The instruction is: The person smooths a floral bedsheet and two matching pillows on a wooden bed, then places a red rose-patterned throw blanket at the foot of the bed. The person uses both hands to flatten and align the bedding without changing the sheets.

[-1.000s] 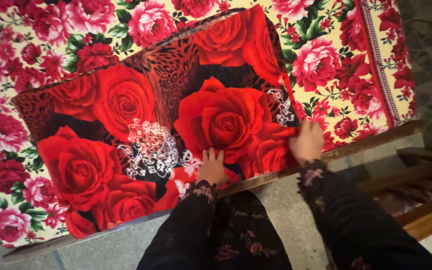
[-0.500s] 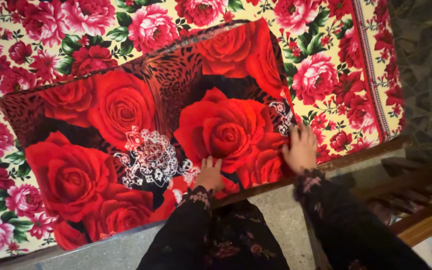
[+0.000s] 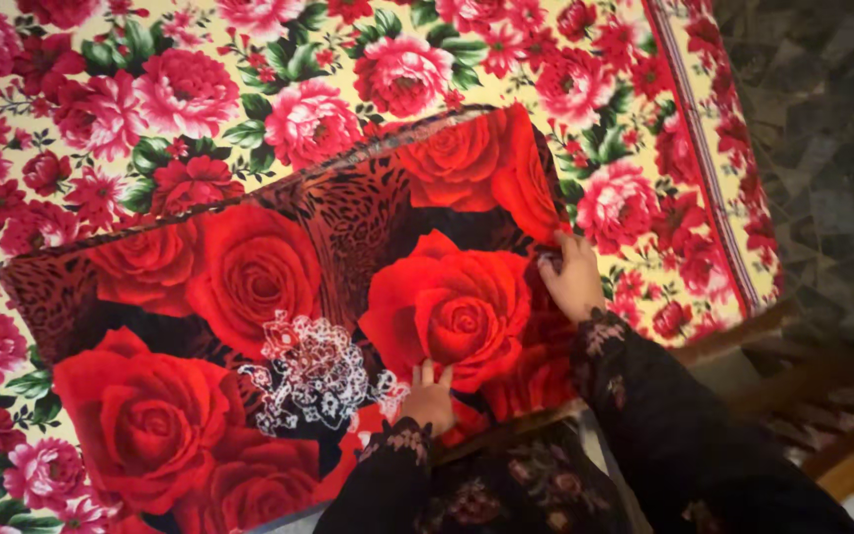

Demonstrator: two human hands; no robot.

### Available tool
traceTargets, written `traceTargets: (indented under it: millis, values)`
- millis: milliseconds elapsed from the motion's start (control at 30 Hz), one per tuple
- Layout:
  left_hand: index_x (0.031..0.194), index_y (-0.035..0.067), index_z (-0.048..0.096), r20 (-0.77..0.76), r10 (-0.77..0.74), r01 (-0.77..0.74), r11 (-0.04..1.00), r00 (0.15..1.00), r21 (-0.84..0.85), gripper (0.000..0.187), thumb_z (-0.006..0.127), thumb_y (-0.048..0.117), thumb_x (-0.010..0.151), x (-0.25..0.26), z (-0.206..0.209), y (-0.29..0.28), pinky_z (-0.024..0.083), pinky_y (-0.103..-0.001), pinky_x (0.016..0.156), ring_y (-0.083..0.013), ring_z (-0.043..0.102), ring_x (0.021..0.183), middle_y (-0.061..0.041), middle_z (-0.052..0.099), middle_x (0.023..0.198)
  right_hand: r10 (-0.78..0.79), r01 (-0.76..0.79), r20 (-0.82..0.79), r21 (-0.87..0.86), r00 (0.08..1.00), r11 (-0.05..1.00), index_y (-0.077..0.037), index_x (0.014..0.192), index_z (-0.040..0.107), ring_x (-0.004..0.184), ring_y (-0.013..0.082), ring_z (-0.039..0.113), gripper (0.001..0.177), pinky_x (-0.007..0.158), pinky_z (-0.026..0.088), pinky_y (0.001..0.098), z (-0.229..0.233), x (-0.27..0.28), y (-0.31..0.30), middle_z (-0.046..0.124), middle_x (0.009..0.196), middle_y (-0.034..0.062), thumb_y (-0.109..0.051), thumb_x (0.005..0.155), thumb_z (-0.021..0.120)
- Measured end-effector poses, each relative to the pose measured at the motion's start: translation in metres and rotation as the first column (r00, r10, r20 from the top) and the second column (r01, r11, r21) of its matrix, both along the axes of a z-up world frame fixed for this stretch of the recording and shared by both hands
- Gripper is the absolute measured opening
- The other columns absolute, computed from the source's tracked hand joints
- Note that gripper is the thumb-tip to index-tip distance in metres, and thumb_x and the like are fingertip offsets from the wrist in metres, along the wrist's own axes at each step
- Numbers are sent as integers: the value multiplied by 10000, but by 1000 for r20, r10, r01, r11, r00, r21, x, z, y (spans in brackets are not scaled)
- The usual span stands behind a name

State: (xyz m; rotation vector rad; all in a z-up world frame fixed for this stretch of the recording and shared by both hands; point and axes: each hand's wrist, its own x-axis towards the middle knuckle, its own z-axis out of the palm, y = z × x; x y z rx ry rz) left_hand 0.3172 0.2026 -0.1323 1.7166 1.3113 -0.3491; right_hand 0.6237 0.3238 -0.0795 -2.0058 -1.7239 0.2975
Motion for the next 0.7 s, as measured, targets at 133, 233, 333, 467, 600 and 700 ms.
traceTargets:
  millis: [133,233,333,467,600,700]
  values:
    - [1614,240,226,-53,-64,58,992,997,-114,1014,815,308,791,2,1,2,370,-541,1167,-398,103,1559,-144,64,1686,59,-32,-246,111,968,993,74,1433,417,1319,447,508,784,1099,403,462,9,-7,65,515,1410,300,-236,819,794]
    - [1571,189,301,45,-32,33,999,998,-12,946,831,326,799,-6,1,11,383,-513,1146,-444,202,1506,-223,161,1642,-185,144,-331,-146,925,979,-21,1398,487,1278,402,575,730,1062,454,437,21,-23,106,595,1353,235,-272,785,793]
    - [1455,148,516,135,123,-116,992,983,-57,691,761,450,884,-14,3,26,483,-475,1081,-417,530,1338,-230,545,1443,-197,164,-132,-226,971,960,-104,1295,651,1222,380,628,486,1047,490,450,27,-49,97,676,1272,171,-270,849,749]
    - [1411,41,527,438,554,-529,827,708,-192,716,726,523,920,3,15,100,575,-419,937,-314,745,1077,-190,762,1129,296,-261,264,-160,918,952,-69,1109,671,1097,387,567,283,934,436,512,40,-73,50,616,1104,174,-162,846,714]
    - [1485,-55,295,847,490,-818,561,206,-125,943,863,299,820,71,23,167,491,-380,1034,-246,601,1221,-194,588,1349,750,-761,155,18,643,649,-40,1214,671,1101,356,568,357,943,446,468,51,-70,12,612,1134,163,-115,865,649]
    - [1470,-43,426,747,650,-974,227,137,-19,862,880,246,796,108,5,188,496,-369,1040,-252,611,1243,-183,616,1377,690,-698,-107,-95,716,710,3,1180,675,996,374,586,392,877,477,462,56,-48,16,626,1032,177,-119,810,632]
